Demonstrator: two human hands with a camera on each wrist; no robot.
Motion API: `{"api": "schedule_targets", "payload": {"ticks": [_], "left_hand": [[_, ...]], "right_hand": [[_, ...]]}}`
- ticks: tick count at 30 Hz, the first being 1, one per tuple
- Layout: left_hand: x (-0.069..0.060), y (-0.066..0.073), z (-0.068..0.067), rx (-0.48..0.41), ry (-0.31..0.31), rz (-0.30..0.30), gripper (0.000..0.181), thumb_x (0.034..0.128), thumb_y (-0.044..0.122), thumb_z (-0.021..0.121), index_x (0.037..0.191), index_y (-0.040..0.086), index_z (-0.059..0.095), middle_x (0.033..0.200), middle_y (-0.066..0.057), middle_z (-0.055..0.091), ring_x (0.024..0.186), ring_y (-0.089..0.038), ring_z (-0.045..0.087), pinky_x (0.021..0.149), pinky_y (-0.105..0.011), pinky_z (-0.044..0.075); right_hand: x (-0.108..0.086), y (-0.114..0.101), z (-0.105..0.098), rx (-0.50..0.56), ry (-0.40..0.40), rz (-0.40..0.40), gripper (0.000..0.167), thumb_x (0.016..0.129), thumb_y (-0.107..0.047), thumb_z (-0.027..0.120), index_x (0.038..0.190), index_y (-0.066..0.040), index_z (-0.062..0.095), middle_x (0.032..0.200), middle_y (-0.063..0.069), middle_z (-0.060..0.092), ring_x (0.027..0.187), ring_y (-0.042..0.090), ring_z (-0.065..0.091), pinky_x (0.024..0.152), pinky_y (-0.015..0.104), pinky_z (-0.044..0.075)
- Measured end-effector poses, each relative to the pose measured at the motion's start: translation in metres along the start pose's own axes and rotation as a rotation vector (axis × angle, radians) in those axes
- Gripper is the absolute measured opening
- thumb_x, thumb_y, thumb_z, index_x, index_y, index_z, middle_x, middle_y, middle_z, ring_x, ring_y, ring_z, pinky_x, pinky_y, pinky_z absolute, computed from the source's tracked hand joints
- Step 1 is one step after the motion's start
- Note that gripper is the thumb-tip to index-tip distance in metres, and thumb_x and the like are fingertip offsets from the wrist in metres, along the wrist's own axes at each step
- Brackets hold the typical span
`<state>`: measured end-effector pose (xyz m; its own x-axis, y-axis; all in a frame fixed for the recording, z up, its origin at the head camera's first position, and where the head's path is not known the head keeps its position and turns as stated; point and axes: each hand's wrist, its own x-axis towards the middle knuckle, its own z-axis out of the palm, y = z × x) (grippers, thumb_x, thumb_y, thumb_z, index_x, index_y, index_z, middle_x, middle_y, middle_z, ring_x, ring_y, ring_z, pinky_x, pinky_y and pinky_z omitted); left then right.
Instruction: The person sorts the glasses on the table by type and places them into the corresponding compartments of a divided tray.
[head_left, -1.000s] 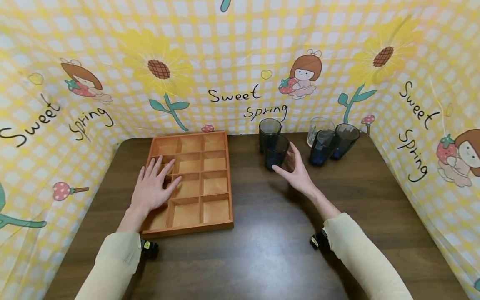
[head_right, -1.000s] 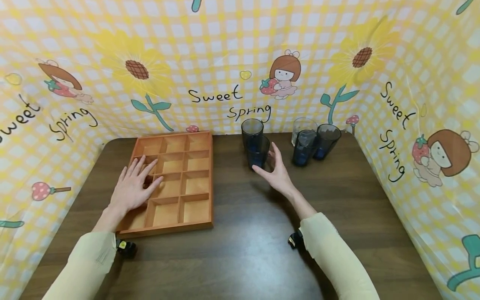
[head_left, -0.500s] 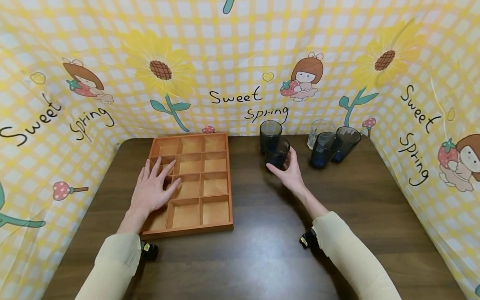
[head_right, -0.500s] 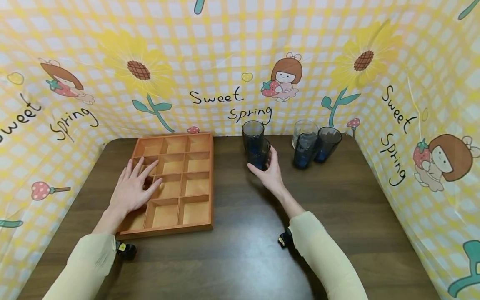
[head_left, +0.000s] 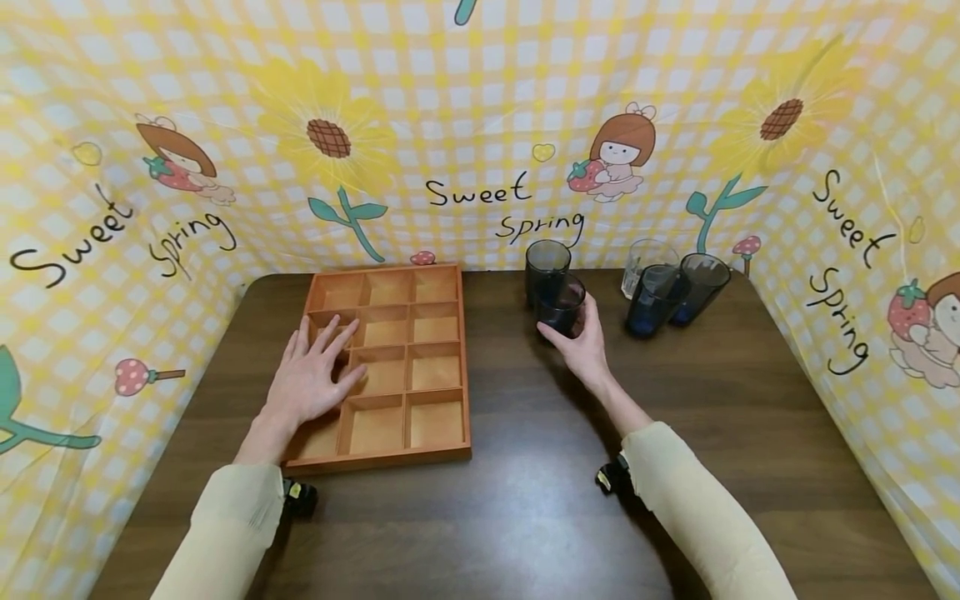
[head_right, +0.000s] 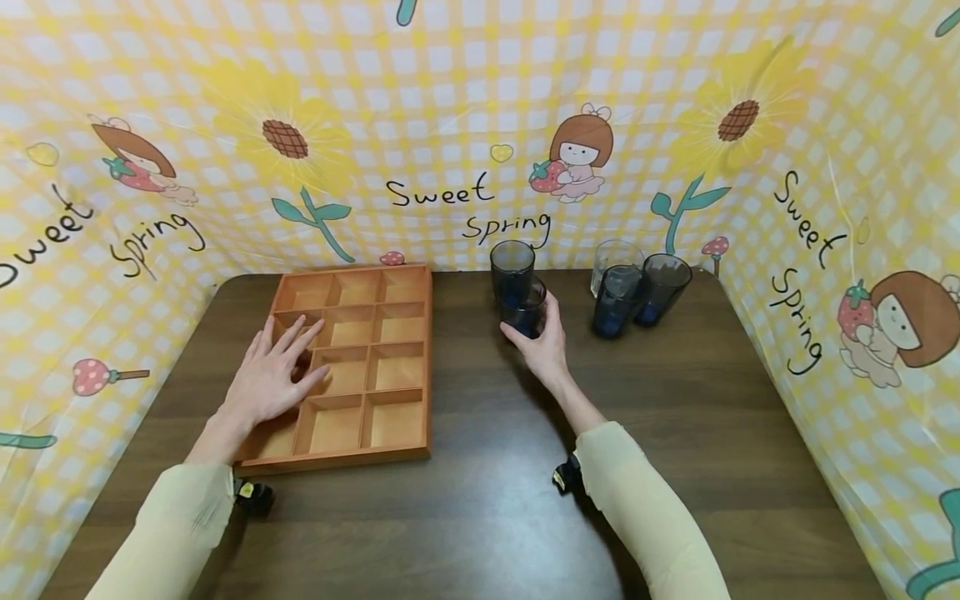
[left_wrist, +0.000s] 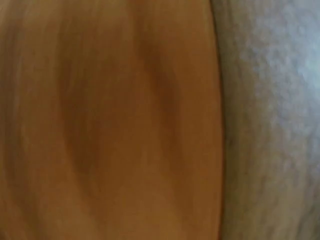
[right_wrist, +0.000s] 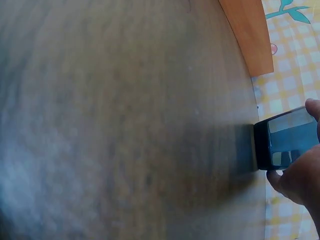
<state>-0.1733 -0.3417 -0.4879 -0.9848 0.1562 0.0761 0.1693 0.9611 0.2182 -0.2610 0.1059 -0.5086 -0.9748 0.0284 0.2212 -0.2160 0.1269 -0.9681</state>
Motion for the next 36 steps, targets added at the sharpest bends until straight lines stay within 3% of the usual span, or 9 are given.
{"api": "schedule_targets", "payload": {"ticks": [6,11,14,19,23,25,28,36], "left_hand": [[0.001,0.002,0.001,0.012,0.007,-0.001,0.081,0.1086,0.057,0.058,0.177,0.025,0.028,0.178,-0.023,0.035,0.167,-0.064,0.003,0.136,-0.074,0.011],[-0.001,0.001,0.003,0.021,0.009,0.001,0.081,0.1085,0.056,0.059,0.177,0.025,0.028,0.160,-0.027,0.057,0.166,-0.065,0.005,0.136,-0.074,0.012],[-0.002,0.002,0.003,0.025,0.014,0.003,0.081,0.1085,0.055,0.059,0.177,0.025,0.028,0.151,-0.029,0.063,0.166,-0.064,0.005,0.136,-0.074,0.012],[-0.001,0.003,0.003,0.019,0.007,-0.006,0.082,0.1089,0.056,0.058,0.178,0.026,0.025,0.170,-0.025,0.046,0.167,-0.063,0.002,0.136,-0.074,0.010],[0.002,0.003,0.003,-0.005,-0.006,-0.033,0.083,0.1085,0.061,0.055,0.178,0.029,0.023,0.184,-0.023,0.017,0.169,-0.060,-0.001,0.137,-0.073,0.008],[0.003,0.002,0.002,-0.020,-0.010,-0.050,0.084,0.1080,0.065,0.054,0.178,0.030,0.024,0.185,-0.023,0.010,0.169,-0.058,-0.002,0.137,-0.073,0.008],[0.006,0.000,-0.001,-0.033,-0.006,-0.069,0.084,0.1069,0.068,0.054,0.177,0.030,0.026,0.186,-0.023,0.007,0.170,-0.058,-0.001,0.137,-0.073,0.009],[0.018,-0.003,0.000,-0.024,-0.025,-0.074,0.086,0.1063,0.066,0.057,0.177,0.029,0.025,0.185,-0.023,0.013,0.171,-0.054,-0.001,0.137,-0.072,0.007]], "right_hand": [[-0.002,-0.001,-0.002,0.023,-0.022,-0.005,0.085,0.091,0.002,0.087,0.162,-0.003,0.042,0.153,0.025,0.059,0.142,0.032,0.057,0.115,0.043,0.049],[-0.006,-0.007,0.003,0.028,-0.049,0.004,0.085,0.089,0.005,0.086,0.162,-0.003,0.042,0.152,0.024,0.060,0.139,0.028,0.058,0.110,0.030,0.049],[-0.006,-0.014,0.008,0.042,-0.080,-0.008,0.083,0.091,0.004,0.086,0.161,-0.005,0.043,0.151,0.023,0.061,0.138,0.028,0.060,0.107,0.022,0.049],[-0.002,-0.027,0.020,0.067,-0.126,-0.016,0.081,0.093,0.003,0.084,0.162,-0.005,0.042,0.152,0.025,0.062,0.137,0.034,0.063,0.104,0.015,0.051],[0.004,-0.039,0.030,0.072,-0.160,-0.015,0.080,0.095,0.002,0.083,0.163,-0.007,0.042,0.153,0.024,0.061,0.139,0.038,0.063,0.109,0.029,0.055],[0.007,-0.044,0.037,0.063,-0.177,-0.023,0.079,0.095,0.001,0.082,0.162,-0.007,0.042,0.154,0.024,0.061,0.140,0.039,0.063,0.112,0.038,0.056],[0.011,-0.052,0.047,0.045,-0.200,-0.034,0.080,0.095,-0.001,0.083,0.163,-0.007,0.041,0.154,0.024,0.061,0.140,0.039,0.063,0.112,0.044,0.057],[0.018,-0.064,0.066,0.053,-0.221,-0.031,0.080,0.095,0.000,0.083,0.163,-0.006,0.041,0.151,0.024,0.062,0.137,0.038,0.065,0.107,0.036,0.057]]}}
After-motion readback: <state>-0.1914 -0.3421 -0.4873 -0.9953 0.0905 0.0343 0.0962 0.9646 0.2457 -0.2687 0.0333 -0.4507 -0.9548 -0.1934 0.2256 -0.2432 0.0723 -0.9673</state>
